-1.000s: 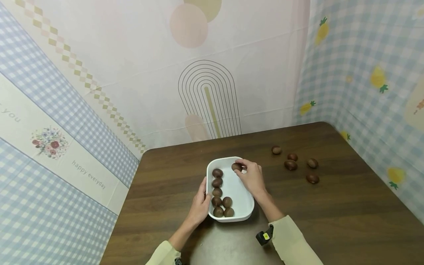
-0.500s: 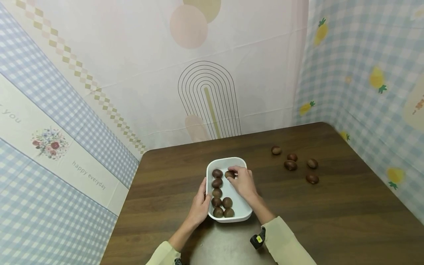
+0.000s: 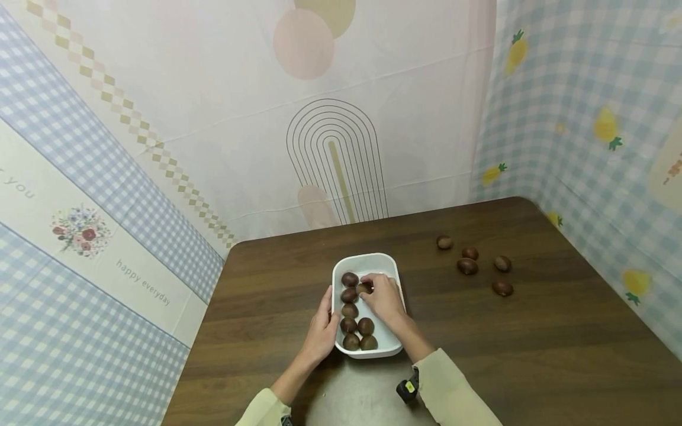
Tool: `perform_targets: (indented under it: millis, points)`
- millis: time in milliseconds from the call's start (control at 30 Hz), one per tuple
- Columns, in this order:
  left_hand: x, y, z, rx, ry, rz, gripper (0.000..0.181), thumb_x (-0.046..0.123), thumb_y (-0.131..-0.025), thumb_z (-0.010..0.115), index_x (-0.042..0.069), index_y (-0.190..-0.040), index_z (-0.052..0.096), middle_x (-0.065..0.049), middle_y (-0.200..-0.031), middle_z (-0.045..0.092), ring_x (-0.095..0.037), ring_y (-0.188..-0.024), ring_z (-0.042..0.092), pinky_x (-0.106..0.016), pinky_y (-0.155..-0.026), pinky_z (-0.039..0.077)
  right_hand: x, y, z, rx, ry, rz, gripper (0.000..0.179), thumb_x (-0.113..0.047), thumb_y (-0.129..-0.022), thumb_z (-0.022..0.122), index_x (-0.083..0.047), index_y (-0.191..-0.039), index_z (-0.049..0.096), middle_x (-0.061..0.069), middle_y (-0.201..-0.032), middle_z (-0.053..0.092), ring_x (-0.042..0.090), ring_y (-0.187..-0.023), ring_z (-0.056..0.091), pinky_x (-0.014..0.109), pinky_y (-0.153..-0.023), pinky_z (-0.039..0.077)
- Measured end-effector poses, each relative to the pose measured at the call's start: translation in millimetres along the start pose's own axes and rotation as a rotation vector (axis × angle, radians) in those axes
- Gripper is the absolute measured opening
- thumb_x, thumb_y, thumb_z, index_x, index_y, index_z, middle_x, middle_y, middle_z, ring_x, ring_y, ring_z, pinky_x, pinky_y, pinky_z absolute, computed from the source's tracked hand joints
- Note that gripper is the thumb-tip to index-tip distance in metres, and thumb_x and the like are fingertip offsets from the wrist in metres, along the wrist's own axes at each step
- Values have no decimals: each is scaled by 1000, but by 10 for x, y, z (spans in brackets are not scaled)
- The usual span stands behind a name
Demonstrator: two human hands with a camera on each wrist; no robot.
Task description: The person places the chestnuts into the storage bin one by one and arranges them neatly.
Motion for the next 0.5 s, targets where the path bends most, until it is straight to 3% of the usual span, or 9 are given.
perform_targets:
  millis: [267,500]
  points:
    - [1,5,2,4,-11,13,69,4,-103,52,4,-168,28,-22,-158,50,-35,-138,55,-56,-115,40,27,55,70,-51,57,15,26,4,-78,86,3,-103,80,12,-97,79,29,-91,74,47,-83,58]
    - [-5,7,-1,-1,3,-4,69,5,-103,52,5,-168,28,-23,-158,50,-35,-138,55,-56,-116,40,68,83,84,-111,45,66,26,4,-77,86,4,-102,80,13,-94,79,28,-86,76,45,-82,60]
Point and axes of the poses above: each hand's wrist, its own y-axis away from the middle knuckle, its own z-axis out of the palm, x = y × z, the point moved 5 cm from there along -y, towards the middle knuckle
